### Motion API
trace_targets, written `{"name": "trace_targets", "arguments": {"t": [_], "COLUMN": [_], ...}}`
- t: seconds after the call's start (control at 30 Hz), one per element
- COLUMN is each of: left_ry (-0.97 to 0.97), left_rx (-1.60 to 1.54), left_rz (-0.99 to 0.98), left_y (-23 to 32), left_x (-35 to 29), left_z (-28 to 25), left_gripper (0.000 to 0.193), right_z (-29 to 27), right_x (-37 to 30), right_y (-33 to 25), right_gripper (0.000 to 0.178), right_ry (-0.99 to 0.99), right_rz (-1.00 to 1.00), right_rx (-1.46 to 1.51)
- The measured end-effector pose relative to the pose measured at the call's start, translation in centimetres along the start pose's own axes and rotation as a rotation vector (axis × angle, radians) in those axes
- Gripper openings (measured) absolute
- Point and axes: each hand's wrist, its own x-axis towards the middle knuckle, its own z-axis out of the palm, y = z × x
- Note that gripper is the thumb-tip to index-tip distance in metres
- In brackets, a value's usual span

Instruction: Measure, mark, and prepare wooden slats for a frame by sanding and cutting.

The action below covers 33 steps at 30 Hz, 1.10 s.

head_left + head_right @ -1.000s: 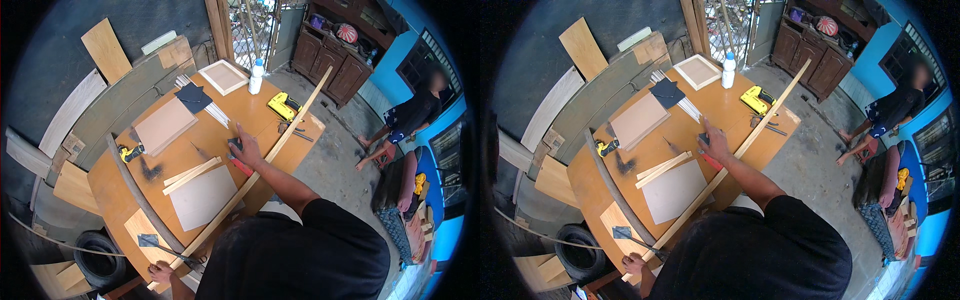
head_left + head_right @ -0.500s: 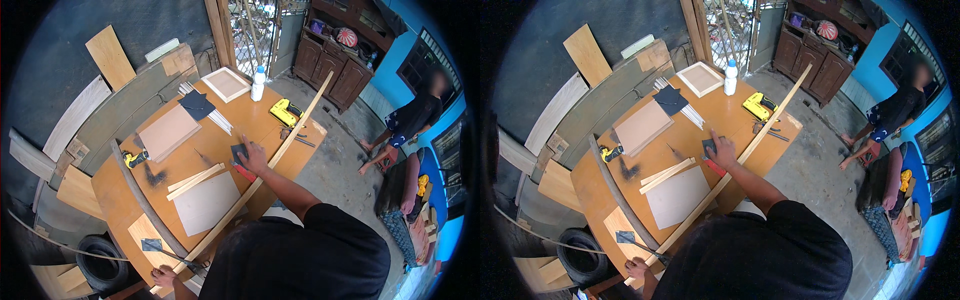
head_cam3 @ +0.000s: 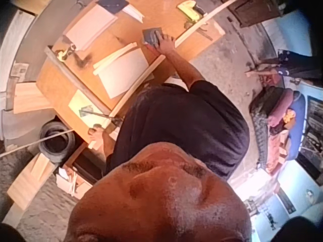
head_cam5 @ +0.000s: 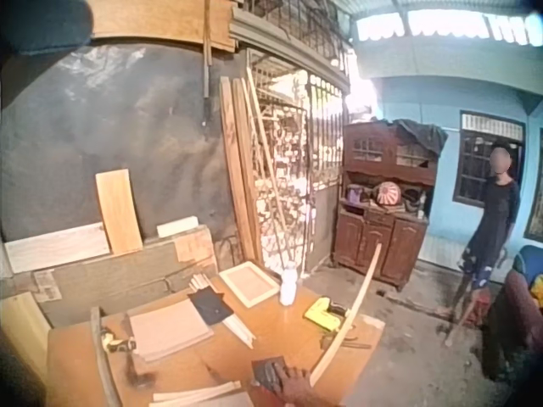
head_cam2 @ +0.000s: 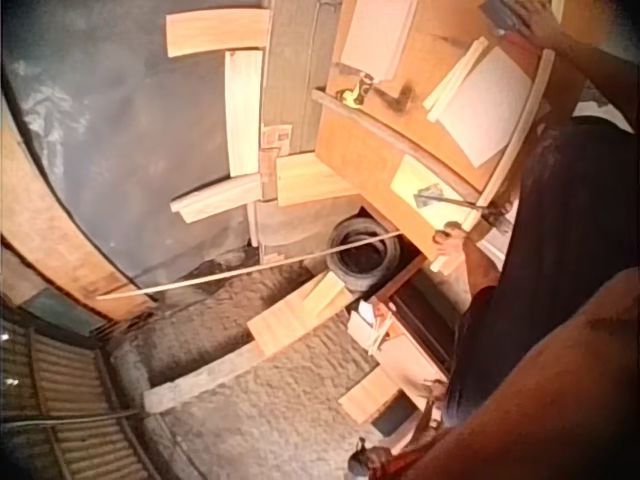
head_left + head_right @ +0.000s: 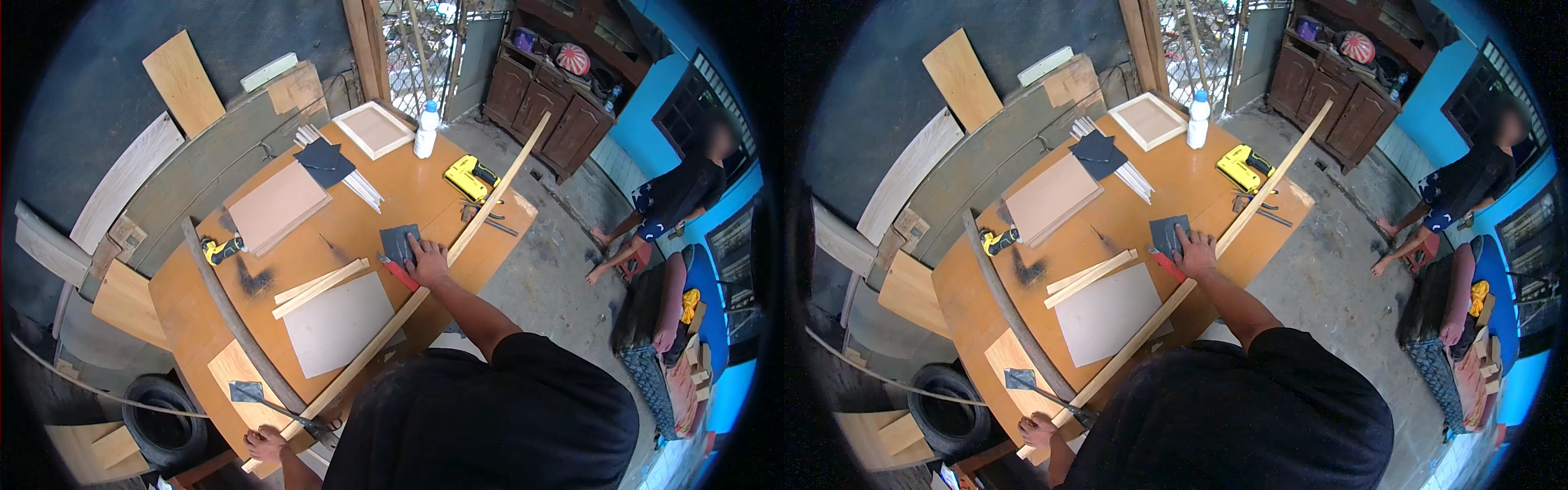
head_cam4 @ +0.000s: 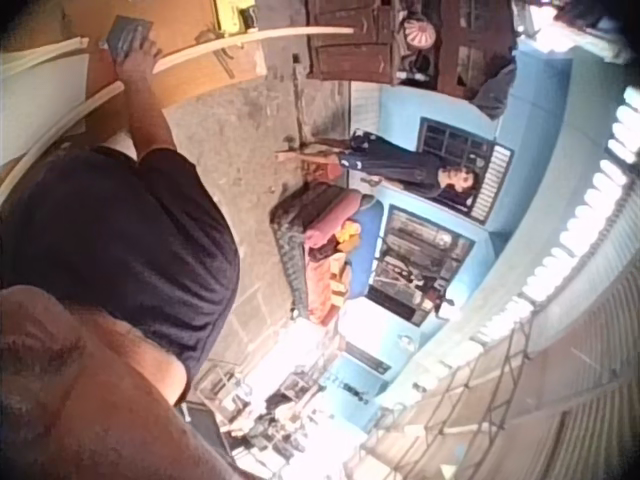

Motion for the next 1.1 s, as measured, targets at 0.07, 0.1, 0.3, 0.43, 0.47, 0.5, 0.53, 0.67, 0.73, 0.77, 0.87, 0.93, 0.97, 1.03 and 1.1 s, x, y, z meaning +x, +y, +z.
{"name": "trace_targets", "arguments": {"t": [0.07, 0.1, 0.3, 0.43, 0.47, 0.5, 0.53, 0.67, 0.73, 0.77, 0.87, 0.93, 0.97, 1.03, 1.1], "left_ry": [0.038, 0.033, 0.034, -0.065, -0.007, 0.050, 0.050, -0.026, -0.008, 0.002, 0.009, 0.005, -0.008, -0.021, -0.026], "left_rx": [-0.039, -0.038, -0.039, -0.010, 0.002, 0.012, 0.011, -0.024, -0.034, -0.031, -0.029, -0.031, -0.038, -0.043, -0.029], "left_rz": [0.048, 0.054, 0.042, -0.024, 0.020, 0.067, 0.070, 0.018, 0.028, 0.031, 0.037, 0.042, 0.032, 0.020, 0.012], "left_y": [-0.4, 0.0, 0.0, 0.0, -0.5, -0.4, -0.4, -0.2, -0.4, -0.5, -0.9, -0.7, -0.5, 0.0, 0.5], "left_x": [0.1, 0.0, 0.0, 0.0, 0.0, 0.0, 0.1, 0.2, 0.1, 0.1, 0.2, 0.2, 0.2, 0.1, 0.0], "left_z": [0.5, 0.1, -0.2, -0.6, 0.0, 0.2, 0.2, 0.2, 0.4, 0.5, 0.8, 0.5, 0.5, -0.1, -0.6], "left_gripper": [0.044, 0.044, 0.042, 0.043, 0.043, 0.042, 0.042, 0.043, 0.043, 0.043, 0.043, 0.042, 0.042, 0.042, 0.043], "right_z": [0.0, 0.1, 0.0, -0.1, -0.2, -0.4, -0.4, -0.3, -0.1, 0.0, 0.1, 0.1, 0.1, 0.0, -0.2], "right_x": [0.1, 0.1, 0.0, 0.1, 0.0, 0.0, 0.0, 0.0, 0.0, 0.0, 0.1, 0.1, 0.1, 0.0, -0.1], "right_y": [0.0, 0.2, 0.1, -0.2, -0.2, -0.2, -0.2, -0.1, 0.0, 0.0, -0.1, -0.1, 0.0, 0.0, -0.1], "right_gripper": [0.074, 0.074, 0.073, 0.070, 0.070, 0.069, 0.069, 0.068, 0.067, 0.067, 0.066, 0.067, 0.067, 0.067, 0.067], "right_ry": [-0.012, -0.016, -0.020, -0.005, -0.009, -0.012, -0.012, -0.018, -0.013, -0.008, -0.002, -0.001, 0.002, 0.004, -0.010], "right_rz": [0.017, 0.023, 0.023, 0.013, 0.017, 0.023, 0.026, 0.033, 0.031, 0.030, 0.027, 0.028, 0.029, 0.027, 0.035], "right_rx": [0.023, 0.019, 0.033, 0.031, 0.040, 0.046, 0.046, 0.049, 0.047, 0.055, 0.062, 0.060, 0.059, 0.059, 0.055]}}
